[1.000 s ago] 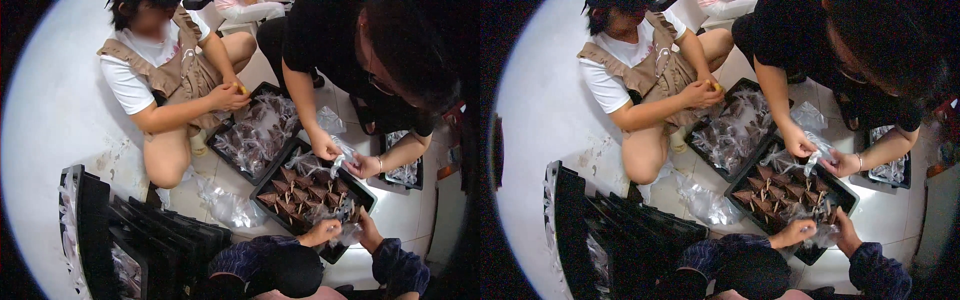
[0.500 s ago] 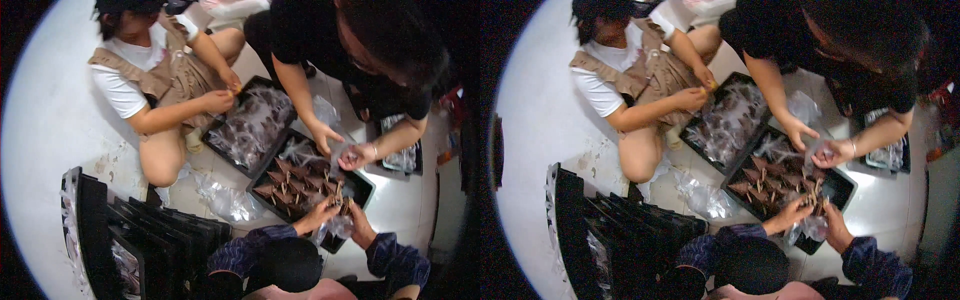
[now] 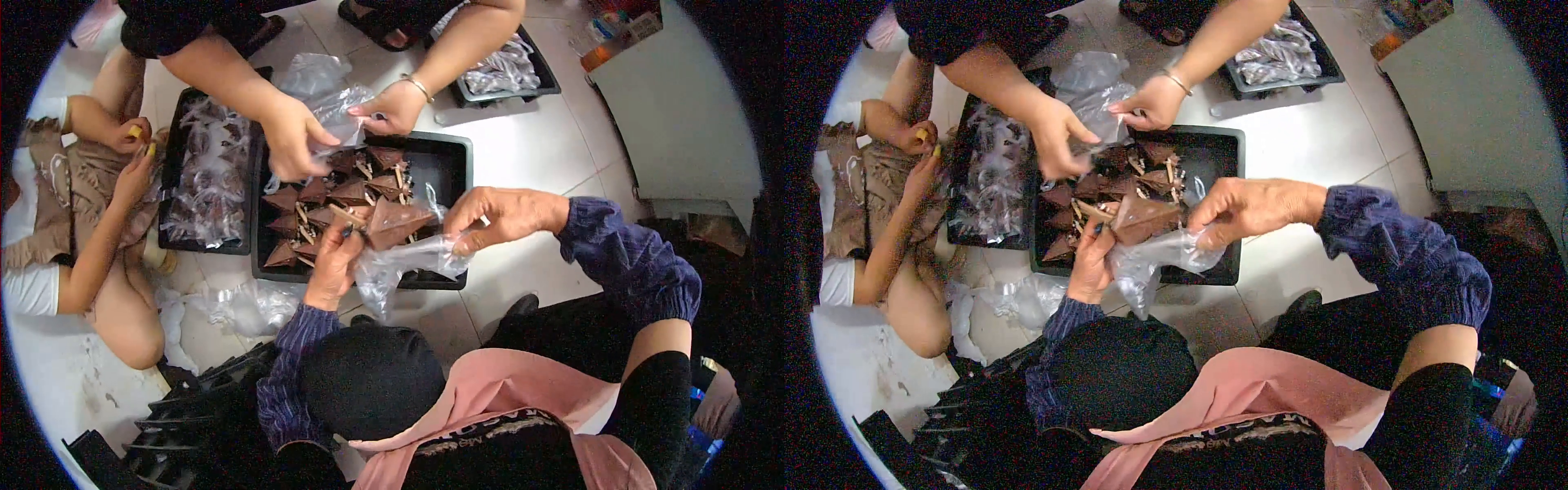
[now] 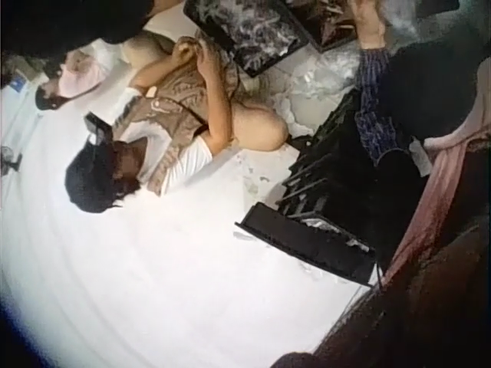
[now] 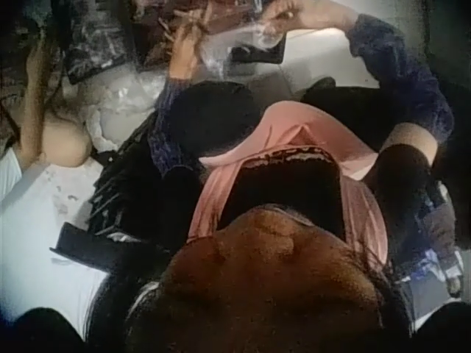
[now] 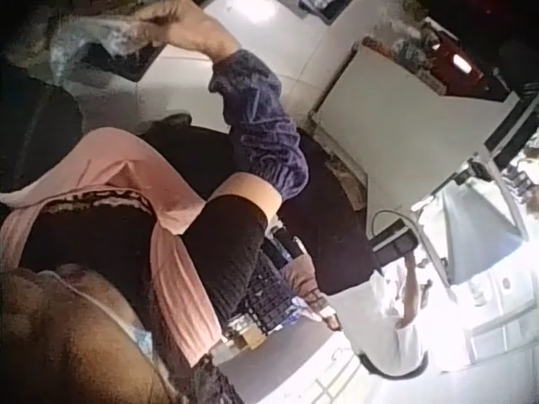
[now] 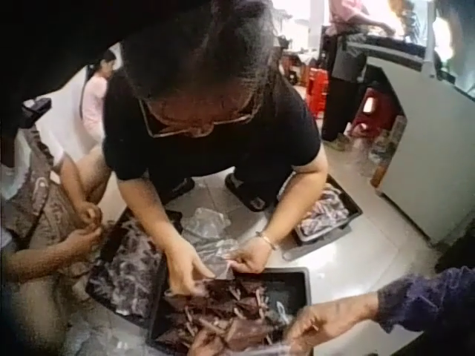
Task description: The person packages small triangular plastic or foam items by hand, transferring them from trays into individual plastic bags.
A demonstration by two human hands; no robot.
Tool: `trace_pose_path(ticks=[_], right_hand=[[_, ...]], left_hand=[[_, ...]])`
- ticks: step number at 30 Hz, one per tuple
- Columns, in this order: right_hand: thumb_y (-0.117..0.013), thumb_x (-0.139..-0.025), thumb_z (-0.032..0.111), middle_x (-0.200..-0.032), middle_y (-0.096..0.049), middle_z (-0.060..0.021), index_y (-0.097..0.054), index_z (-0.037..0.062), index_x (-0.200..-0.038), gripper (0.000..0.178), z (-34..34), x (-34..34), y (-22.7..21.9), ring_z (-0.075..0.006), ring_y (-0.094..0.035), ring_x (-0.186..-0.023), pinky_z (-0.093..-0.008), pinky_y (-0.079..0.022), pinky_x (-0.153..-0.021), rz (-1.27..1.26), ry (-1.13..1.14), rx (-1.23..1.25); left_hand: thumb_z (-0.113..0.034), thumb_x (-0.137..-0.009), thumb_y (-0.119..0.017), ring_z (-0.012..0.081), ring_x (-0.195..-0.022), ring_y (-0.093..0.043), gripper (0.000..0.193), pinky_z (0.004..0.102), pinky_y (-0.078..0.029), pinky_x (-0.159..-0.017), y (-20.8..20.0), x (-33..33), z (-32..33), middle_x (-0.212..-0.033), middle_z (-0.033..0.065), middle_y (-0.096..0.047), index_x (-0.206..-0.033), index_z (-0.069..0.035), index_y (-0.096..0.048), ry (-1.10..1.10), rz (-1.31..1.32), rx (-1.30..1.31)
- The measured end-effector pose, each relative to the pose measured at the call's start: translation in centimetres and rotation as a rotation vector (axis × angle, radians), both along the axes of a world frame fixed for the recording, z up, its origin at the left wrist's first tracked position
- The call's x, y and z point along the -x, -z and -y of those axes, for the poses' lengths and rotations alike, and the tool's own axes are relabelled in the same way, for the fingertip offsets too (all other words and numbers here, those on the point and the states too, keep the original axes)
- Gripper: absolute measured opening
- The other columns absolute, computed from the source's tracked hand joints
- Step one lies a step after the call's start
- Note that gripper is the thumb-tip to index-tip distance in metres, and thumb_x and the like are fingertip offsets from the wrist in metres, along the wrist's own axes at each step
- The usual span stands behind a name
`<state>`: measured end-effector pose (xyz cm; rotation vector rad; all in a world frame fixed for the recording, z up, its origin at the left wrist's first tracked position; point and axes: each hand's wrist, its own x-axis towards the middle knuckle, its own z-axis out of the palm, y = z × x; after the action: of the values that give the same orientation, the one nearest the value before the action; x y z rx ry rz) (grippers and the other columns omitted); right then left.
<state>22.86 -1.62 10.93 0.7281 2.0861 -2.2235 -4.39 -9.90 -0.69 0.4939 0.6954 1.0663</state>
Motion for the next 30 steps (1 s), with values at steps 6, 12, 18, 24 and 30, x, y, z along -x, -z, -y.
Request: trace_pose_path(ticks=[6,12,18,24,30], right_hand=[[-0.066,-0.082,0.009,-0.08,-0.065,-0.0137,-0.069,-0.0018,-0.091,0.014,-1.3,-0.5,-1.2,-0.0276,-0.056,-0.075,-0.039,-0.042,-0.07,-0.086,-0.072,-0.064],[-0.068,-0.075,0.017,-0.072,-0.061,-0.0052,-0.067,0.0063,-0.071,0.012,-2.0,-1.5,-2.7,-0.0242,-0.056,-0.081,-0.0409,-0.038,-0.085,0.155,-0.41,-0.832],[-0.062,-0.073,0.025,-0.075,-0.058,0.0015,-0.061,0.015,-0.062,0.015,0.5,-3.5,-0.6,-0.0184,-0.054,-0.089,-0.0364,-0.037,-0.086,0.172,-0.487,-1.38],[-0.059,-0.076,0.02,-0.077,-0.057,0.002,-0.061,0.0158,-0.07,0.007,-0.2,-6.1,0.9,-0.0173,-0.054,-0.088,-0.0338,-0.038,-0.083,0.128,-0.318,-1.332],[-0.06,-0.074,0.015,-0.08,-0.057,-0.0011,-0.061,0.0111,-0.07,0.006,-0.2,-8.1,2.8,-0.0184,-0.053,-0.09,-0.0354,-0.04,-0.088,0.176,-0.337,-1.399]], left_hand=[[-0.033,-0.081,-0.073,0.0122,-0.106,-0.053,0.049,0.0287,-0.041,-0.093,-1.8,0.4,-1.0,-0.115,0.0009,-0.058,-0.119,-0.006,-0.059,0.388,-0.231,-0.235],[-0.022,-0.076,-0.076,0.0188,-0.093,-0.062,0.047,0.0311,-0.049,-0.084,-5.9,-0.6,-1.9,-0.111,0.0083,-0.063,-0.117,-0.007,-0.06,0.674,-0.653,-0.671],[-0.01,-0.079,-0.066,0.0339,-0.075,-0.066,0.064,0.0436,-0.052,-0.061,-7.9,-2.4,-3.1,-0.087,0.0171,-0.061,-0.136,-0.01,-0.037,0.763,-1.608,-1.168],[-0.014,-0.08,-0.067,0.0361,-0.074,-0.062,0.039,0.0452,-0.05,-0.061,-9.6,-4.7,-4.4,-0.089,0.0158,-0.059,-0.113,-0.006,-0.048,0.693,-1.636,-1.083],[-0.011,-0.078,-0.067,0.035,-0.074,-0.061,0.017,0.0441,-0.047,-0.06,-11.7,-7.2,-4.7,-0.082,0.0144,-0.055,-0.087,-0.004,-0.055,0.887,-1.608,-1.259]])
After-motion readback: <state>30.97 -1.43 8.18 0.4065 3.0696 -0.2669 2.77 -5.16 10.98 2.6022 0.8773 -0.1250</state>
